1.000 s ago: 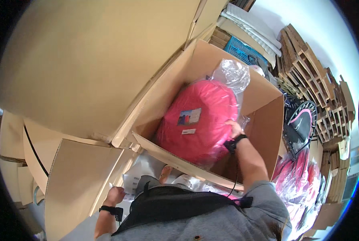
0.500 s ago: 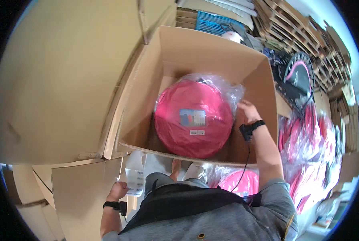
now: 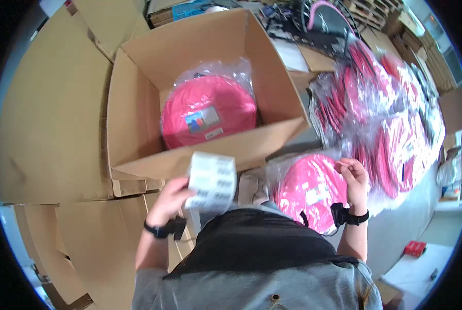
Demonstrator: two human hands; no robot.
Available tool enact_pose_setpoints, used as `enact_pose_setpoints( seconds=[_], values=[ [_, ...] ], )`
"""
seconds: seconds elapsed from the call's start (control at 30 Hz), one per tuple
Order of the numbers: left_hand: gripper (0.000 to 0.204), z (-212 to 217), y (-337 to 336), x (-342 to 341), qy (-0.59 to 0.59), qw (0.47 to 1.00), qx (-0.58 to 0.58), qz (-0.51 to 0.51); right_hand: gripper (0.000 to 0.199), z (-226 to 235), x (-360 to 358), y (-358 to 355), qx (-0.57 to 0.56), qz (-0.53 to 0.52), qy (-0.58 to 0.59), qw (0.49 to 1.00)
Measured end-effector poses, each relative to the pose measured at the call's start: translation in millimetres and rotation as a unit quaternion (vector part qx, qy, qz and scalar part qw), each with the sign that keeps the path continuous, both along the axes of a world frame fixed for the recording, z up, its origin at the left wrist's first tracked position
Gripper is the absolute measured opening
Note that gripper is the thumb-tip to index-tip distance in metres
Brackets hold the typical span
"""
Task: The person places pink circular items wrapped in plastic into a cardboard box. They repeatedly tear labels from a roll and stick them onto the items before placing them inside. Finally, the person folds the flaps of the cardboard box to close it.
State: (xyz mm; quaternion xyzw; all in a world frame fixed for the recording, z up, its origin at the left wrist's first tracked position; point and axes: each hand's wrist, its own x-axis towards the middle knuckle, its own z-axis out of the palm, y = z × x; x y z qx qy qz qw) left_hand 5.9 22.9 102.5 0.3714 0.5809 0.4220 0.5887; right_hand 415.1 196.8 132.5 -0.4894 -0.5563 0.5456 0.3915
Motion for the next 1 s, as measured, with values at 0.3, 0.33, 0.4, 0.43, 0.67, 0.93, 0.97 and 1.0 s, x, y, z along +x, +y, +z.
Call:
enact_pose_setpoints(
  seconds=[0.3,0.33,0.4,0.43,0.67,0.93,0.97,1.0],
  values=[
    [0.027,27,111,202,-0.258,0.963,0.035,-0.072,0.028,-7,28,-58,-0.016,0.151,0.057,0.987],
    [0.027,27,114,219,-0.258,0.963,0.035,-0.074,0.03,-8,29,-62,-0.059,0.131,0.128,0.981],
    [0.028,22,118,249,-0.218,0.964,0.073,-0.134,0.034,-8,42,-66,-0.088,0.087,0.2,0.972],
    [0.028,19,118,260,-0.198,0.966,0.075,-0.145,0.036,-8,48,-67,-0.08,0.063,0.203,0.974],
    [0.02,19,123,294,-0.171,0.96,0.051,-0.214,0.038,-6,73,-64,-0.046,-0.083,0.286,0.954],
    [0.018,11,143,284,-0.145,0.964,0.07,-0.21,0.041,-3,69,-46,-0.032,-0.088,0.263,0.96],
    [0.017,11,145,281,-0.129,0.966,0.075,-0.211,0.042,-5,67,-43,-0.046,-0.121,0.262,0.957],
    [0.016,12,147,278,-0.114,0.967,0.08,-0.212,0.042,-8,66,-40,-0.059,-0.153,0.26,0.952]
  ],
)
